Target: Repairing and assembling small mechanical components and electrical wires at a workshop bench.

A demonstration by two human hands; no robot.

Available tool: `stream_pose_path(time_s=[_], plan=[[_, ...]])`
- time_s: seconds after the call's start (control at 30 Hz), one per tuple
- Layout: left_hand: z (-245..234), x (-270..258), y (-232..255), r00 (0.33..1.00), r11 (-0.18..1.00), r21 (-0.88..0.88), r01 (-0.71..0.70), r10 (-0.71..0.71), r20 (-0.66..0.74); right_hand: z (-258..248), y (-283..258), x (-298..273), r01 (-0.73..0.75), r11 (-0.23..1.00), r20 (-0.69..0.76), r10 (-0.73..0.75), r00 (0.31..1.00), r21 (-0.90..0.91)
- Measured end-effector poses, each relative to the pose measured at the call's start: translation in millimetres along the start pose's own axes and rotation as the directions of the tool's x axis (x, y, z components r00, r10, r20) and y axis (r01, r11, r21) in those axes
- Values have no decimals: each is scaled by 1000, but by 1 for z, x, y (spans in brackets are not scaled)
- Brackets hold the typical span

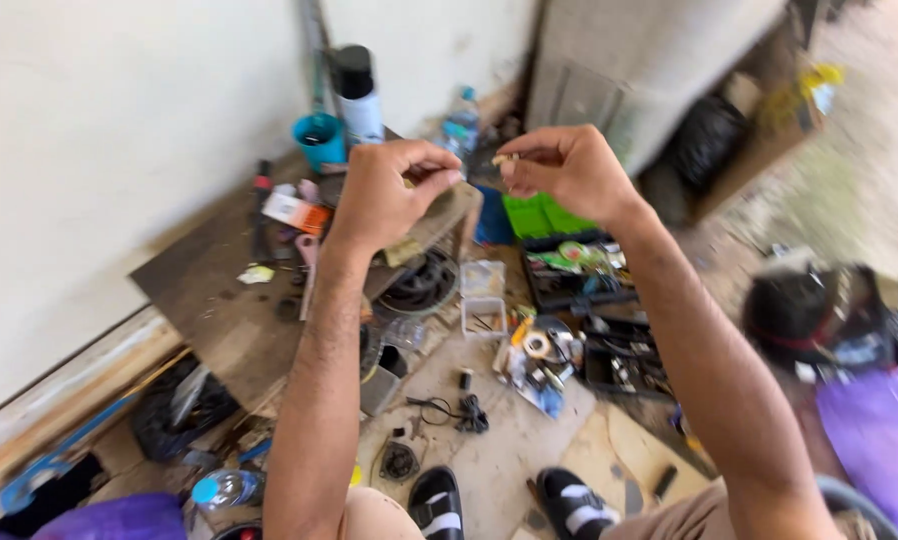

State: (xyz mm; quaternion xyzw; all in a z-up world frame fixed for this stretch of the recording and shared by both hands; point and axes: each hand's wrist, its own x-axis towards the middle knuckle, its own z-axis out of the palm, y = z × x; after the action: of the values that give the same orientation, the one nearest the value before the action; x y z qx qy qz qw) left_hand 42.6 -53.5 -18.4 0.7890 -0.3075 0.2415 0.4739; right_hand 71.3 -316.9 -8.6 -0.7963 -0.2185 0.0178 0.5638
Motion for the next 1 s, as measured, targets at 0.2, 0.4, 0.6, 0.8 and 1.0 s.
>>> stream_pose_path(time_s=[0.2, 0.4, 0.6, 0.8, 1.0], plan=[[61, 19, 4, 987, 993, -100, 61, -45, 153, -54, 50, -42, -332, 935, -123, 318, 940, -125], [154, 39, -19, 931, 995, -13, 98, -87, 356, -110, 148, -72, -472, 845, -37, 479, 877, -252], [269, 18, -82, 813, 982, -14, 186, -146, 563, -132, 241, -79, -551, 722, -5, 604, 797, -419], [355, -28, -166, 633, 928, 229, 295, -369, 680, -123, 384, -77, -538, 668, 4, 629, 777, -514], [390, -67, -228, 507, 823, 413, 390, -566, 650, -101, 482, -64, -433, 666, 12, 553, 833, -607]])
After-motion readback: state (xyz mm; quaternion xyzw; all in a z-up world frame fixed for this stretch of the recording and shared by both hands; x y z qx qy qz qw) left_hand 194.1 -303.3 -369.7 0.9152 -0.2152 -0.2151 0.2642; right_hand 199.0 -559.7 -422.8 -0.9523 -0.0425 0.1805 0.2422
